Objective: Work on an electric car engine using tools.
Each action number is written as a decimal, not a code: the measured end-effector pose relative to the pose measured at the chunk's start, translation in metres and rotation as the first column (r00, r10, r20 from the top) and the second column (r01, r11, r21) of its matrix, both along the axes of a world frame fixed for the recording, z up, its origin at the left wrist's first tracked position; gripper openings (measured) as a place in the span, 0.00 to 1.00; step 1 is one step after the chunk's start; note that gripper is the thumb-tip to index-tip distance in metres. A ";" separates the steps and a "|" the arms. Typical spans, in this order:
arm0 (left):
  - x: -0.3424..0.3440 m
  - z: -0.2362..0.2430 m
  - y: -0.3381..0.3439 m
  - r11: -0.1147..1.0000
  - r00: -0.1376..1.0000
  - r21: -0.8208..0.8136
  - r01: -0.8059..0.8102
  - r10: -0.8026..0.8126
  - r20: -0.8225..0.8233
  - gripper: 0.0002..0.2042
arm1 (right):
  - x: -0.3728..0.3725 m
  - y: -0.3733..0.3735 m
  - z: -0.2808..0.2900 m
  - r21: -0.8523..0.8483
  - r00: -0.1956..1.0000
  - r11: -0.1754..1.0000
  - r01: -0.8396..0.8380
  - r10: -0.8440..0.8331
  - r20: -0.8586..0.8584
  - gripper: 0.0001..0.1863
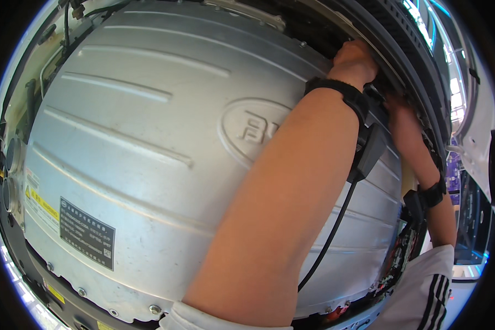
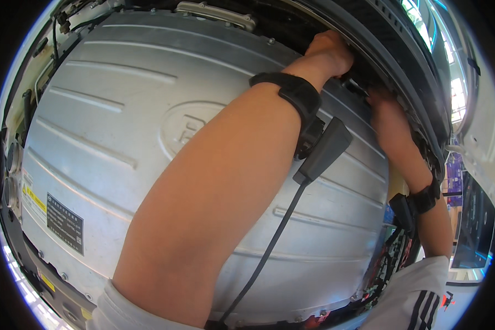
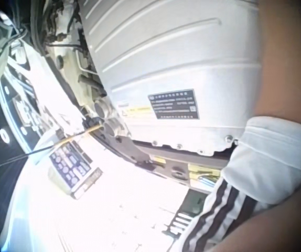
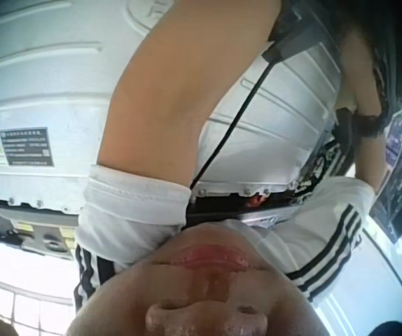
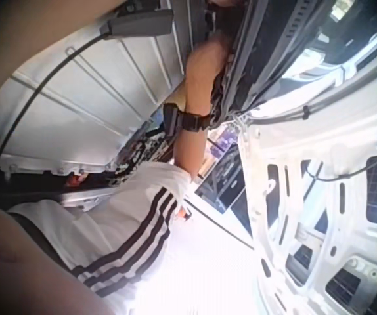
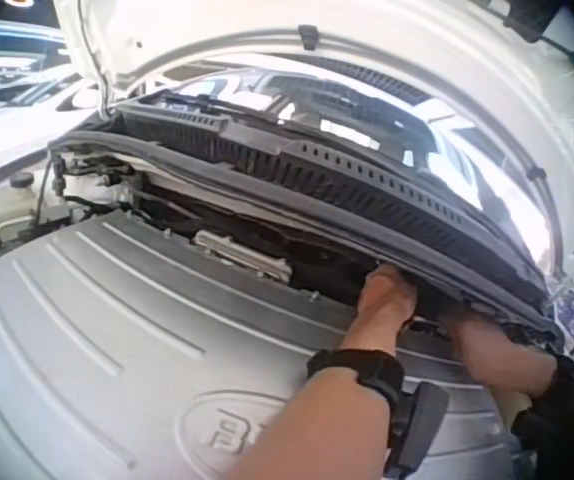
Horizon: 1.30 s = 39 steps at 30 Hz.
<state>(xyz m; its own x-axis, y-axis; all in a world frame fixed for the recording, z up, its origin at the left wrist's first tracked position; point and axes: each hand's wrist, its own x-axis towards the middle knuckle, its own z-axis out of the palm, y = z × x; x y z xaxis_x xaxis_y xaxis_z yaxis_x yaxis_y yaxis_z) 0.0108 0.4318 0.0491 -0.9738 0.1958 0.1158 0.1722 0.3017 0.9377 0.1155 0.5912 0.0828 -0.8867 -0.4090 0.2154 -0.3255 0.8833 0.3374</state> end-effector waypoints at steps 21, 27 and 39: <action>0.007 0.006 -0.006 0.981 0.980 -0.005 0.196 -0.195 0.031 0.17 | 0.008 -0.003 -0.006 0.008 0.993 0.993 0.114 -0.114 -0.001 0.10; 0.002 -0.010 -0.007 0.992 0.991 -0.048 0.121 -0.123 -0.055 0.07 | 0.012 -0.040 -0.008 -0.055 0.977 0.978 0.201 -0.196 0.088 0.11; 0.003 -0.008 -0.002 0.989 0.985 0.027 0.143 -0.139 -0.104 0.07 | 0.010 -0.024 -0.010 0.000 0.966 0.971 0.239 -0.237 0.103 0.12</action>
<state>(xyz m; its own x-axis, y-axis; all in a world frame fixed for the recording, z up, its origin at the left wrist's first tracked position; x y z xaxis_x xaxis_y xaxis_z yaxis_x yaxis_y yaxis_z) 0.0139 0.4299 0.0412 -0.9194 0.3246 0.2219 0.3059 0.2361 0.9223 0.1253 0.5668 0.0731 -0.9757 -0.1813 0.1227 -0.1374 0.9435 0.3016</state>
